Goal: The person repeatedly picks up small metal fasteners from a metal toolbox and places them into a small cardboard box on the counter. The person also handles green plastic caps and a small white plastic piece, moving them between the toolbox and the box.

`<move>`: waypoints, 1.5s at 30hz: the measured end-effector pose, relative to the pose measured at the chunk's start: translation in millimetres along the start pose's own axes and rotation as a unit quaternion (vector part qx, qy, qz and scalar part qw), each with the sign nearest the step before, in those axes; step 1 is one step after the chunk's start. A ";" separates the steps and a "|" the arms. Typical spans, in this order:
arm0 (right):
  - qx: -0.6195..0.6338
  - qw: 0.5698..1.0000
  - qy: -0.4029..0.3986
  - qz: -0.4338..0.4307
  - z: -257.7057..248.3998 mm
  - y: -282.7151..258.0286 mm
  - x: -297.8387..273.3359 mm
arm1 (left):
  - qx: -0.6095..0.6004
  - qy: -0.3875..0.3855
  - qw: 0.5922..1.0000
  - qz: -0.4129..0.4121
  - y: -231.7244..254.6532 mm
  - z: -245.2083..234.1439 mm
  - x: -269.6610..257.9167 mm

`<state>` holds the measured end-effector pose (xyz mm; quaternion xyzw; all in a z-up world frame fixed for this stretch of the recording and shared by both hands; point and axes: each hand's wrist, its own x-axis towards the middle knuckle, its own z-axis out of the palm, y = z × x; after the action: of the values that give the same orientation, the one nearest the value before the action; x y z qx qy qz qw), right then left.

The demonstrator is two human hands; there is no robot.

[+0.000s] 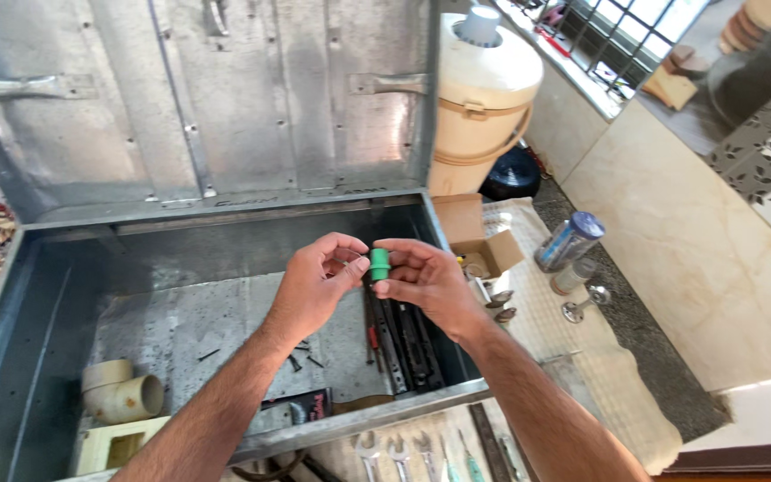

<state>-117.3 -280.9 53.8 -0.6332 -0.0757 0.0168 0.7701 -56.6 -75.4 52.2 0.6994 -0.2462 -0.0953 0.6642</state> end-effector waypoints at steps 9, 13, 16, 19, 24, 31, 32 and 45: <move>-0.034 0.991 0.119 -0.055 -134.4 -48.0 -75.9 | 0.022 -0.041 0.999 0.003 22.2 116.8 9.3; -0.104 0.986 0.132 -0.017 -200.6 -31.9 -102.8 | 0.084 -0.028 0.995 0.045 23.8 175.4 16.8; -0.181 0.972 0.139 0.063 -243.5 -1.2 -115.8 | 0.089 -0.027 0.994 0.056 21.4 210.6 25.2; -0.225 0.960 0.125 0.106 -279.3 39.8 -129.7 | 0.147 -0.025 0.988 0.046 13.5 233.5 32.5; -0.298 0.940 0.078 0.144 -323.8 105.0 -140.7 | 0.262 -0.049 0.954 0.136 -6.1 240.5 35.7; -0.333 0.921 0.045 0.199 -341.7 155.1 -137.5 | 0.358 -0.035 0.928 0.093 -8.6 245.2 33.1; -0.340 0.918 0.041 0.201 -342.4 157.6 -136.1 | 0.375 -0.036 0.922 0.092 -6.8 246.8 33.3; -0.372 0.902 0.034 0.215 -338.9 168.3 -122.3 | 0.418 -0.031 0.908 0.008 4.1 255.2 33.7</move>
<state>-179.6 -592.1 -185.6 -0.8749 0.0876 0.1305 0.4581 -146.0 -316.4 37.4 0.9076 -0.2898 -0.0004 0.3037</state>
